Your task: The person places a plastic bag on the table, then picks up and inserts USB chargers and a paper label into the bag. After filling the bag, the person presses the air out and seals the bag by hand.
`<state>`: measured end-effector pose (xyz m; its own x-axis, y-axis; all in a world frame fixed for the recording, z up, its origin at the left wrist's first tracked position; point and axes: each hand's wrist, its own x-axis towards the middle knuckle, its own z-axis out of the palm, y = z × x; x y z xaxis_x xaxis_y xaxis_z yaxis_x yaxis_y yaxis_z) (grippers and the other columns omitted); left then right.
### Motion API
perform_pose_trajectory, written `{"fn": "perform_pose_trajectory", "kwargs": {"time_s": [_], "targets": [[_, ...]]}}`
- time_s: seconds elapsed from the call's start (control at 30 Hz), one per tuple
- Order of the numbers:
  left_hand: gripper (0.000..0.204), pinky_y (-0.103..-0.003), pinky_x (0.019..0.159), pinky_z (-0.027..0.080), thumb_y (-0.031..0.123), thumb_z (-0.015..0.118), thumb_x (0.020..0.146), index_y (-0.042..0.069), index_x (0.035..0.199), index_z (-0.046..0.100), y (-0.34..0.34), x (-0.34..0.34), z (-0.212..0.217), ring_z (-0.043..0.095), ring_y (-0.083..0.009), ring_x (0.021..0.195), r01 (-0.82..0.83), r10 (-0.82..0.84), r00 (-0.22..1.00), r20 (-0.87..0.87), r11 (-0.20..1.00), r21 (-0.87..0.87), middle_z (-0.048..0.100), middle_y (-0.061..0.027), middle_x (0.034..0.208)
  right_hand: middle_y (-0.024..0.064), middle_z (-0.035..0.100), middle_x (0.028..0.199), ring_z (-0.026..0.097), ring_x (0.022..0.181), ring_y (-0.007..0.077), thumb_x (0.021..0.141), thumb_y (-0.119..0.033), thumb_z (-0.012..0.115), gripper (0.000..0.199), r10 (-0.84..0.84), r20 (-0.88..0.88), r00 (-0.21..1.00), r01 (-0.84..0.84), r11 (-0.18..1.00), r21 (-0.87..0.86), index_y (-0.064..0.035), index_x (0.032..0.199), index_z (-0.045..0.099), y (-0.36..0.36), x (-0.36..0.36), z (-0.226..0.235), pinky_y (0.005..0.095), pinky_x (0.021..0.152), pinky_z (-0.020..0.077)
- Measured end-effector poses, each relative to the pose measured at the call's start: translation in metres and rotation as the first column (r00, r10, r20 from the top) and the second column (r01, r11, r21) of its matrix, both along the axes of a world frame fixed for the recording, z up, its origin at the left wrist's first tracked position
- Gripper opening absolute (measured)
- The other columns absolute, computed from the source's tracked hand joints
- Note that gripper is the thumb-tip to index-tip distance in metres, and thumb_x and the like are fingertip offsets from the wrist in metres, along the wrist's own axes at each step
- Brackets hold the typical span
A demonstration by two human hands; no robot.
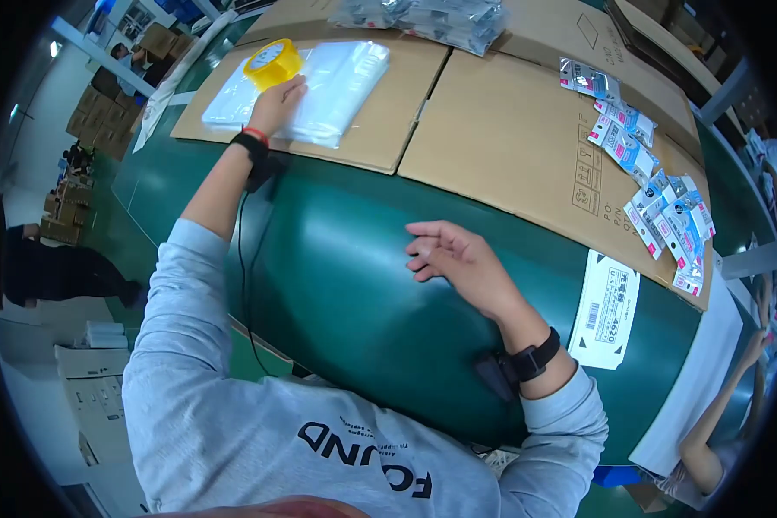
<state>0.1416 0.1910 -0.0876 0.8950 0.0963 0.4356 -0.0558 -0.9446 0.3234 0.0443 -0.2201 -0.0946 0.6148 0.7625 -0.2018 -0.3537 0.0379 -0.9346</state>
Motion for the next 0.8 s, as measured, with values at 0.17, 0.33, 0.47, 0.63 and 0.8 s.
{"fn": "perform_pose_trajectory", "kwargs": {"time_s": [0.17, 0.33, 0.47, 0.63, 0.8], "targets": [[0.039, -0.031, 0.089, 0.045, 0.031, 0.06, 0.088, 0.003, 0.114, 0.062, -0.016, 0.013, 0.035, 0.061, -0.0296, 0.1, -0.105, 0.072, 0.968, -0.239, 0.986, -0.13, 0.062, -0.0195, 0.113, 0.009, 0.062, 0.105, 0.062, 0.089, 0.0146, 0.095, -0.015, 0.053, 0.032, -0.037, 0.01, 0.999, 0.037, 0.999, -0.013, -0.0011, 0.124, 0.052, -0.007, 0.0, -0.001, 0.0265, 0.078, 0.0522], [0.034, -0.029, 0.077, 0.049, 0.029, 0.064, 0.085, 0.003, 0.105, 0.066, 0.017, 0.011, 0.0, 0.065, -0.0257, 0.084, 0.114, -0.106, 0.993, 0.043, 0.96, -0.256, 0.066, -0.0193, 0.102, 0.0092, 0.062, 0.104, 0.062, 0.089, 0.0147, 0.095, -0.016, 0.053, 0.033, -0.025, -0.005, 1.0, 0.025, 1.0, 0.019, -0.0011, 0.124, 0.052, 0.001, -0.003, 0.002, 0.0269, 0.078, 0.0525], [0.032, -0.029, 0.074, 0.049, 0.029, 0.062, 0.087, 0.0, 0.101, 0.067, 0.002, 0.023, 0.004, 0.065, -0.0245, 0.083, 0.018, -0.016, 1.0, 0.014, 0.978, -0.207, 0.067, -0.0197, 0.092, 0.0096, 0.062, 0.105, 0.062, 0.09, 0.0152, 0.095, -0.017, 0.053, 0.033, -0.038, 0.002, 0.999, 0.038, 0.999, 0.007, -0.0009, 0.123, 0.052, -0.004, 0.001, -0.001, 0.0273, 0.078, 0.0525], [0.033, -0.04, 0.079, 0.048, 0.03, 0.055, 0.088, 0.0, 0.09, 0.067, 0.019, 0.037, 0.027, 0.063, -0.037, 0.087, -0.098, 0.118, 0.989, 0.087, 0.974, -0.205, 0.066, -0.0212, 0.091, 0.0101, 0.061, 0.105, 0.062, 0.091, 0.0163, 0.095, -0.018, 0.053, 0.032, -0.025, -0.007, 1.0, 0.024, 1.0, -0.008, -0.0013, 0.123, 0.053, -0.004, 0.0, 0.001, 0.0282, 0.079, 0.0522], [0.032, -0.041, 0.077, 0.049, 0.031, 0.052, 0.088, 0.002, 0.091, 0.066, 0.056, 0.057, 0.041, 0.063, -0.0375, 0.085, -0.216, 0.229, 0.973, 0.021, 0.943, -0.252, 0.066, -0.0192, 0.088, 0.0099, 0.063, 0.105, 0.062, 0.09, 0.0149, 0.096, -0.018, 0.052, 0.032, -0.004, -0.02, 1.0, 0.004, 1.0, -0.026, -0.0007, 0.123, 0.053, -0.003, 0.001, 0.002, 0.0268, 0.078, 0.0528]]}}
